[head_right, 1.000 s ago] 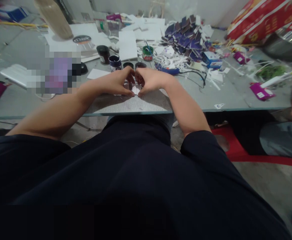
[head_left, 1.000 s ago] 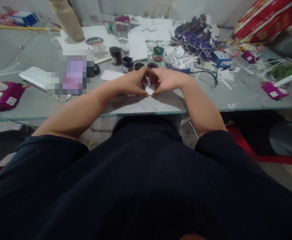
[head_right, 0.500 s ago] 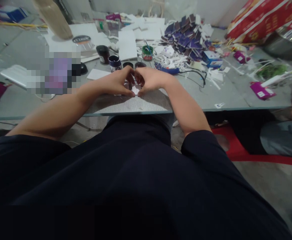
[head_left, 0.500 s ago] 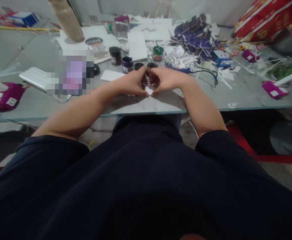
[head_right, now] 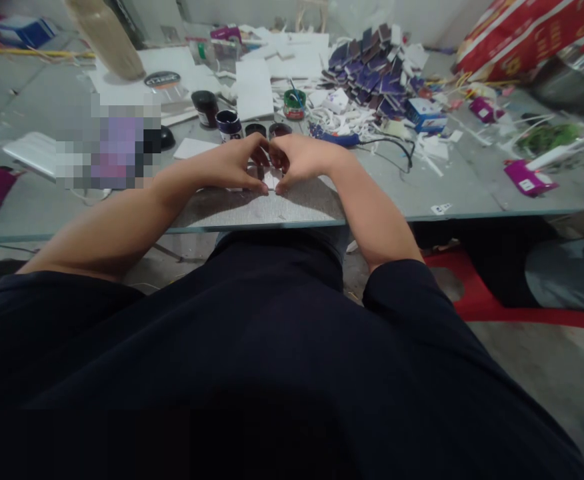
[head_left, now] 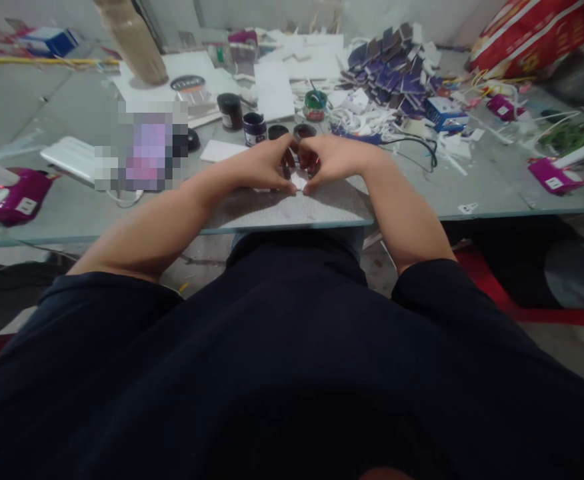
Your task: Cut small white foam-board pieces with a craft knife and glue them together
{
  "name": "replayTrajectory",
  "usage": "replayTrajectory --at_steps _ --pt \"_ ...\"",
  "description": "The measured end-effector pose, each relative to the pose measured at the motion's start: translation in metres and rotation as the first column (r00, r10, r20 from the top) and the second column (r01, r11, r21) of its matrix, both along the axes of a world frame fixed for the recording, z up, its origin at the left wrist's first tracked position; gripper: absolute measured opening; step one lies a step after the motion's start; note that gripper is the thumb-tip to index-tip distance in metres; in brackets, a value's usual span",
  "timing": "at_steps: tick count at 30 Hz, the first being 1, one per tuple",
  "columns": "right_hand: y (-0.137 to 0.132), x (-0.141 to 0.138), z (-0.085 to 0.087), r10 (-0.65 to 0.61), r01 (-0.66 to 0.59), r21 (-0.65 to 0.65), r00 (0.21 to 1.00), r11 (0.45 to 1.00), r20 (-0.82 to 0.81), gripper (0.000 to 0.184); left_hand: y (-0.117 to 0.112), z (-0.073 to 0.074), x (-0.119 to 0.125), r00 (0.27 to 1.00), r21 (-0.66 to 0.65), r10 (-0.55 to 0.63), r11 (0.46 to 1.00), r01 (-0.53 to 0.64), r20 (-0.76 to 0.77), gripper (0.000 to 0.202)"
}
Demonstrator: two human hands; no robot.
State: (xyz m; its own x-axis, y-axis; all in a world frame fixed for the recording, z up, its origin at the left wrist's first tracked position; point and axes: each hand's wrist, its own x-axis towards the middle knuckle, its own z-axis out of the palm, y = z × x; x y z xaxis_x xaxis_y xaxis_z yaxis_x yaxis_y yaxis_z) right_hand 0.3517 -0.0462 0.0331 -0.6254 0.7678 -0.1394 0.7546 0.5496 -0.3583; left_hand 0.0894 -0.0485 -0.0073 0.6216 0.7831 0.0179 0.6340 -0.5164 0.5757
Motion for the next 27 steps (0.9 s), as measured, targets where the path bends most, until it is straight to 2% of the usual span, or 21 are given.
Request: replayTrajectory --at_steps 4,9,17,23,27 --pt "0.0041 0.0039 -0.0012 -0.007 0.007 -0.028 1.000 1.000 0.003 0.060 0.0042 -0.0025 -0.0031 1.000 0.043 -0.019 0.999 0.020 -0.005 0.109" --pt "0.0064 0.0064 -0.0017 -0.002 -0.005 -0.081 0.996 0.997 -0.087 0.064 0.0056 -0.0060 -0.0031 1.000 0.073 -0.031 0.997 0.030 0.003 0.102" --pt "-0.0009 -0.0006 0.0002 -0.040 0.039 -0.018 0.998 0.999 -0.052 0.057 -0.0021 -0.0019 0.0011 0.999 0.068 -0.033 0.997 0.030 0.040 0.095" --pt "-0.0013 0.0007 0.0020 -0.034 0.034 0.000 0.998 0.999 -0.049 0.058 -0.0006 -0.0035 0.0013 1.000 0.070 0.010 0.998 -0.012 0.017 0.098" --pt "0.0025 0.0078 0.0059 -0.028 0.028 -0.035 0.999 0.999 -0.022 0.045 0.0017 -0.0051 0.0000 1.000 0.038 0.030 0.999 -0.030 0.008 0.108"
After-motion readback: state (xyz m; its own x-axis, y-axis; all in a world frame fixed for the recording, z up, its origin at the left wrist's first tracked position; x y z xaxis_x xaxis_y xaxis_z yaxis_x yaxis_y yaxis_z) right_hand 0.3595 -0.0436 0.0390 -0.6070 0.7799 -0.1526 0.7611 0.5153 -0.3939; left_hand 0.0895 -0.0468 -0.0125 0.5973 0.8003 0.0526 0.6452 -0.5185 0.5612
